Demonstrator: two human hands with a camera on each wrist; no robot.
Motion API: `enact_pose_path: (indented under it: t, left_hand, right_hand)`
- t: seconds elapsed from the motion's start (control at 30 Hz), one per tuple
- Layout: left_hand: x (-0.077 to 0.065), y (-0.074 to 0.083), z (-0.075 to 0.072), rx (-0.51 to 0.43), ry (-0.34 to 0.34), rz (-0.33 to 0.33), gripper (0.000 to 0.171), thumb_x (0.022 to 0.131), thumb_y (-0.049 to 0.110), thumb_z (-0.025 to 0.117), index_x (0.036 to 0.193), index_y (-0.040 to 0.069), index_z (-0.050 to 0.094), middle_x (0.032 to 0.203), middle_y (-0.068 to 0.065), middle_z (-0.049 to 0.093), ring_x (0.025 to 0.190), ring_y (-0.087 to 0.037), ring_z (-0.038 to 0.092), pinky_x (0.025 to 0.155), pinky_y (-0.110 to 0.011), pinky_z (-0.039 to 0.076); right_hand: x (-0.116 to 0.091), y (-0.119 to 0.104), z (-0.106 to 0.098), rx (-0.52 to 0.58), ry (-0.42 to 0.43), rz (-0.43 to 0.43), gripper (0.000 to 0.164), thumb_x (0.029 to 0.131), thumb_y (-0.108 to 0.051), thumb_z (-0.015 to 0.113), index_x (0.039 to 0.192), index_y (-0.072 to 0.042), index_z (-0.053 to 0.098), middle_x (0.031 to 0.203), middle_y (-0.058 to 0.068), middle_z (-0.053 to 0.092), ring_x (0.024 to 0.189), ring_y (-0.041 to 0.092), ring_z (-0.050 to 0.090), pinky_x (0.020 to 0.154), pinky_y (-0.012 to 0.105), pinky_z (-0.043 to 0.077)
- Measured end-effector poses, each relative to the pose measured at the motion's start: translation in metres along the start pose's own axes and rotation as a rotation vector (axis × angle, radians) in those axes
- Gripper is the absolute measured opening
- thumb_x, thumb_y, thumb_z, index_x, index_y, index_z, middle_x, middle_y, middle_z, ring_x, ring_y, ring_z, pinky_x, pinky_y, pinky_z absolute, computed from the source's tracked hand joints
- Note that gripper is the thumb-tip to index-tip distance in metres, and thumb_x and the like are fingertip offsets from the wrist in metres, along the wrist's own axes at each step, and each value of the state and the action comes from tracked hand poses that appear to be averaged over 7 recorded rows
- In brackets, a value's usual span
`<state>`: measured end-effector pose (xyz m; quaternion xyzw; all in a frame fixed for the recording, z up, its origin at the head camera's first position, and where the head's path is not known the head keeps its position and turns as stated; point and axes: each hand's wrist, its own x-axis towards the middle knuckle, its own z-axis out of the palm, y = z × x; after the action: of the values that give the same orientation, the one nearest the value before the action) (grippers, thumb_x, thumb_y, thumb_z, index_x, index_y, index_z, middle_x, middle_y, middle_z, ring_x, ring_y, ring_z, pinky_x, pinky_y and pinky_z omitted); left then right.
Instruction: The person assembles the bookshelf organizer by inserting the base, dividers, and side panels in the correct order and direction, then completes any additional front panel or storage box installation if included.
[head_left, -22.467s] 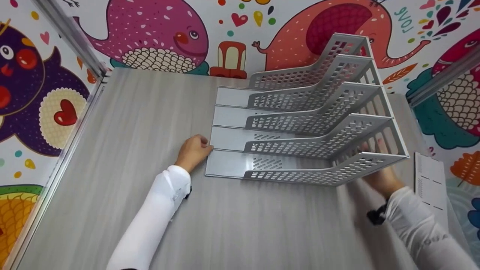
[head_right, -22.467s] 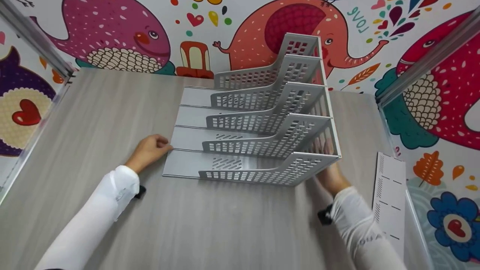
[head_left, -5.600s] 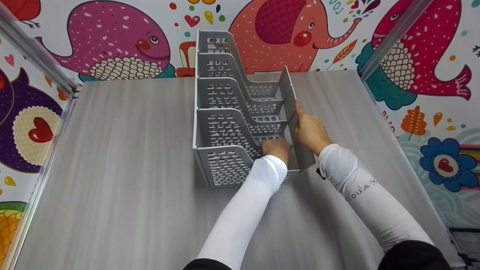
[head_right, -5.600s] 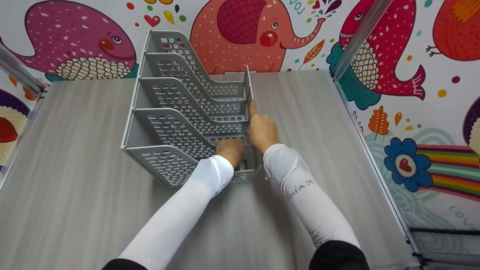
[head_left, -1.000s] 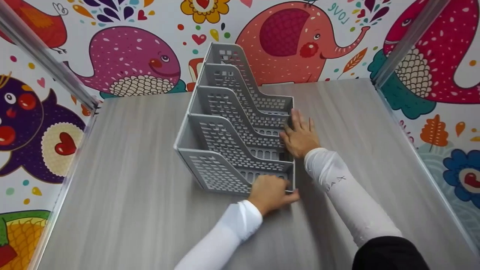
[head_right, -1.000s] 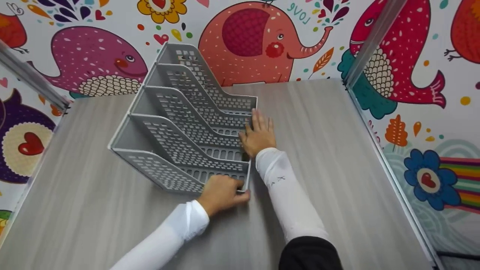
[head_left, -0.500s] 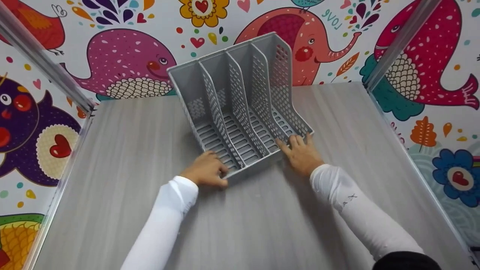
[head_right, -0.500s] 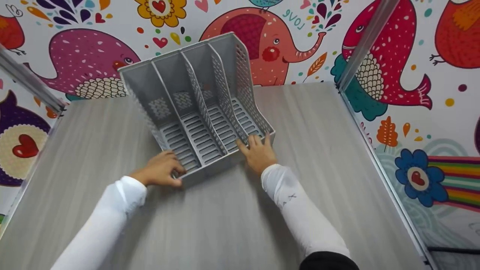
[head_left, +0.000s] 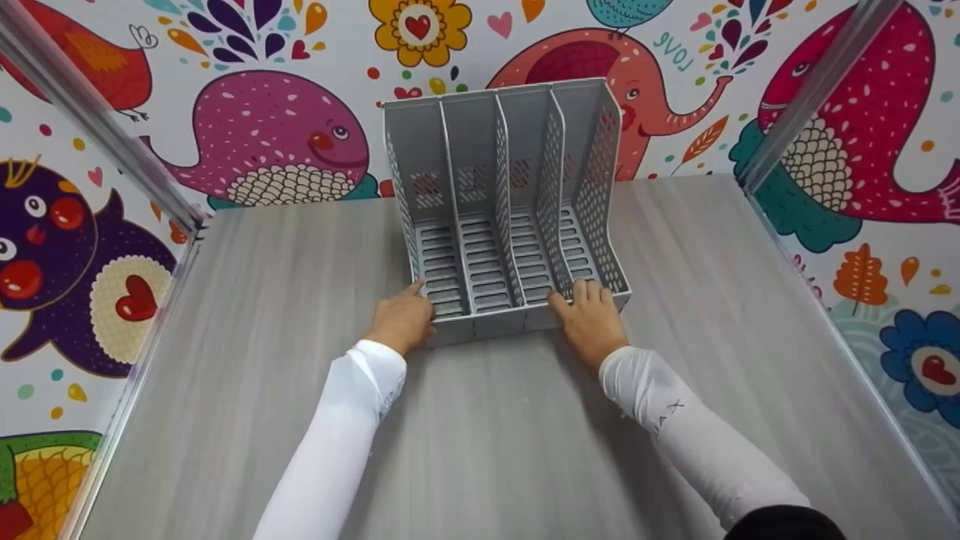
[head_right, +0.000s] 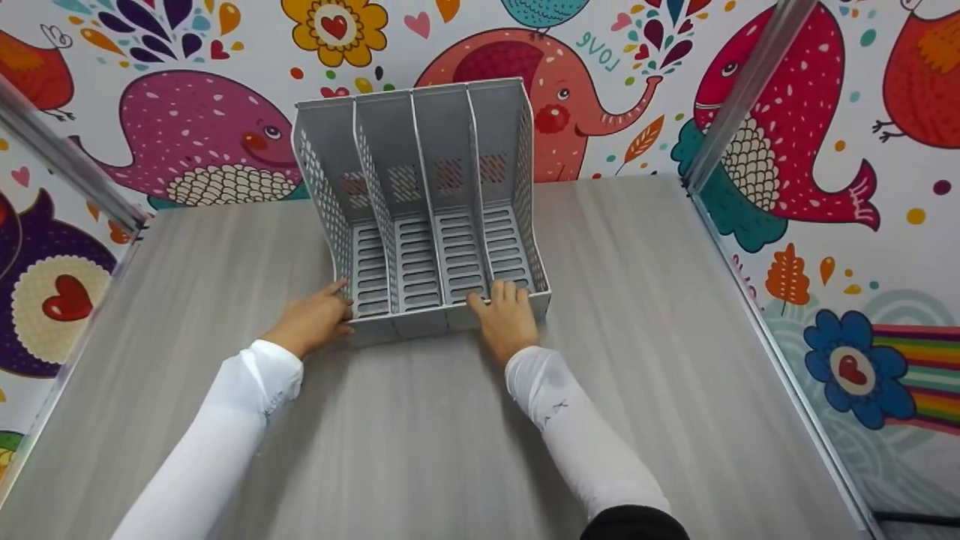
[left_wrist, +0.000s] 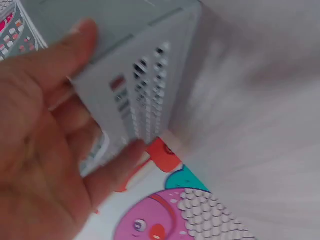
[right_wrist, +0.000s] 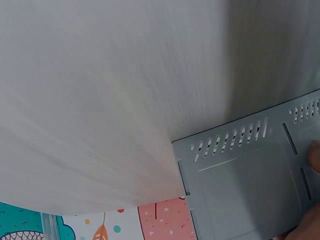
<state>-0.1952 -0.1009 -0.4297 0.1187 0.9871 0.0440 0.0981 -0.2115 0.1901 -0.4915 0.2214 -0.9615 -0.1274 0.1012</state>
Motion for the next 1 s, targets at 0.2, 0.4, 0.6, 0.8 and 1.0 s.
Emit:
enact_pose_path:
  t: [0.2, 0.4, 0.6, 0.8, 1.0]
  left_hand:
    - [0.008, 0.007, 0.008, 0.102, 0.058, -0.091, 0.024, 0.085, 0.004, 0.058, 0.105, 0.001, 0.071, 0.129, -0.014, 0.062, 0.143, -0.022, 0.034, 0.107, -0.059, 0.034]
    - [0.019, 0.005, 0.007, 0.097, 0.056, -0.137, 0.029, 0.090, 0.003, 0.050, 0.111, 0.002, 0.069, 0.133, -0.014, 0.059, 0.145, -0.022, 0.030, 0.104, -0.053, 0.039]
    - [0.022, 0.000, 0.002, 0.079, 0.093, -0.168, 0.030, 0.090, 0.002, 0.048, 0.111, 0.003, 0.069, 0.136, -0.012, 0.057, 0.144, -0.019, 0.031, 0.098, -0.052, 0.044]
    - [0.023, 0.005, 0.006, 0.051, 0.142, -0.169, 0.029, 0.090, 0.002, 0.047, 0.108, 0.001, 0.070, 0.136, -0.010, 0.057, 0.143, -0.018, 0.033, 0.081, -0.048, 0.053]
    - [0.025, 0.010, 0.009, 0.053, 0.221, -0.154, 0.028, 0.090, 0.001, 0.047, 0.102, 0.002, 0.072, 0.131, -0.011, 0.061, 0.140, -0.017, 0.039, 0.068, -0.049, 0.058]
  right_hand:
    - [0.019, -0.004, 0.001, 0.026, 0.023, 0.038, 0.022, 0.089, -0.010, 0.045, 0.110, -0.015, 0.042, 0.099, 0.019, 0.049, 0.091, 0.034, 0.048, 0.076, 0.043, 0.041]
    - [0.031, -0.004, -0.001, 0.042, -0.002, 0.067, 0.020, 0.091, -0.010, 0.043, 0.110, -0.014, 0.043, 0.102, 0.020, 0.050, 0.094, 0.035, 0.049, 0.079, 0.045, 0.042]
    - [0.039, -0.008, -0.005, 0.076, -0.009, 0.074, 0.019, 0.092, -0.010, 0.041, 0.111, -0.013, 0.043, 0.102, 0.021, 0.049, 0.095, 0.036, 0.049, 0.081, 0.046, 0.043]
    - [0.035, -0.004, -0.004, 0.080, -0.015, 0.089, 0.018, 0.092, -0.010, 0.041, 0.110, -0.012, 0.043, 0.104, 0.022, 0.049, 0.096, 0.036, 0.048, 0.080, 0.046, 0.042]
    - [0.031, 0.000, -0.003, 0.061, -0.015, 0.114, 0.015, 0.094, -0.010, 0.039, 0.109, -0.012, 0.042, 0.103, 0.021, 0.048, 0.095, 0.035, 0.047, 0.080, 0.046, 0.041]
